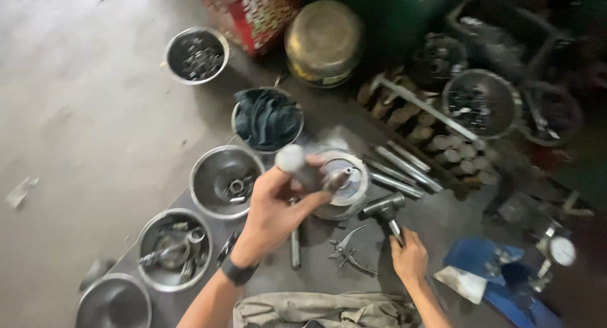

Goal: The person assembles a mechanical component by inserting a metal rod into a cylindrical housing and securing it with a hammer. They then attach additional circular metal parts to the rod and rotate the assembly to check the fit.

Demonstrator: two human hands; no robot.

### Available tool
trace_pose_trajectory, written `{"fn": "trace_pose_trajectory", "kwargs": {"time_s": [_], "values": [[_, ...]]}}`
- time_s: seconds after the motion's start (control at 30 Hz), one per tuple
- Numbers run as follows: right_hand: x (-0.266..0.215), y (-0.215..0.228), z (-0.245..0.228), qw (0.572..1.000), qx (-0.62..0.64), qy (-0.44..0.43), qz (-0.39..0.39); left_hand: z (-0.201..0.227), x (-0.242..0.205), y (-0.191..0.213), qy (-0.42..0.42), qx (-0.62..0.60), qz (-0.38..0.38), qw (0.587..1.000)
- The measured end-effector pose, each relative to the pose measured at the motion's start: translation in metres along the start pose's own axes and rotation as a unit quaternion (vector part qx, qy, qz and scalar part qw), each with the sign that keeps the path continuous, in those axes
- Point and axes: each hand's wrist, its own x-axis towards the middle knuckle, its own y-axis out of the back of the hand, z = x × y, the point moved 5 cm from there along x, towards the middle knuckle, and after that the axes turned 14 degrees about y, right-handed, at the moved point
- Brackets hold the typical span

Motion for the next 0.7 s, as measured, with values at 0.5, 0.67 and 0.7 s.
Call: {"fn": "trace_pose_trajectory", "kwargs": {"time_s": [0.5,0.67,0.7], "values": [[-0.023,0.034,-0.045,0.991,0.116,0.012,0.071,-0.195,-0.047,0.008,0.147,0.384,0.124,0.903],[-0.077,-0.033,-0.016,0.974,0.215,-0.057,0.039,-0.06,0.035,-0.036,-0.131,0.429,0.081,0.89],[-0.087,-0.052,-0.016,0.966,0.245,-0.075,0.016,-0.057,0.05,-0.051,-0.119,0.457,0.025,0.881]]}}
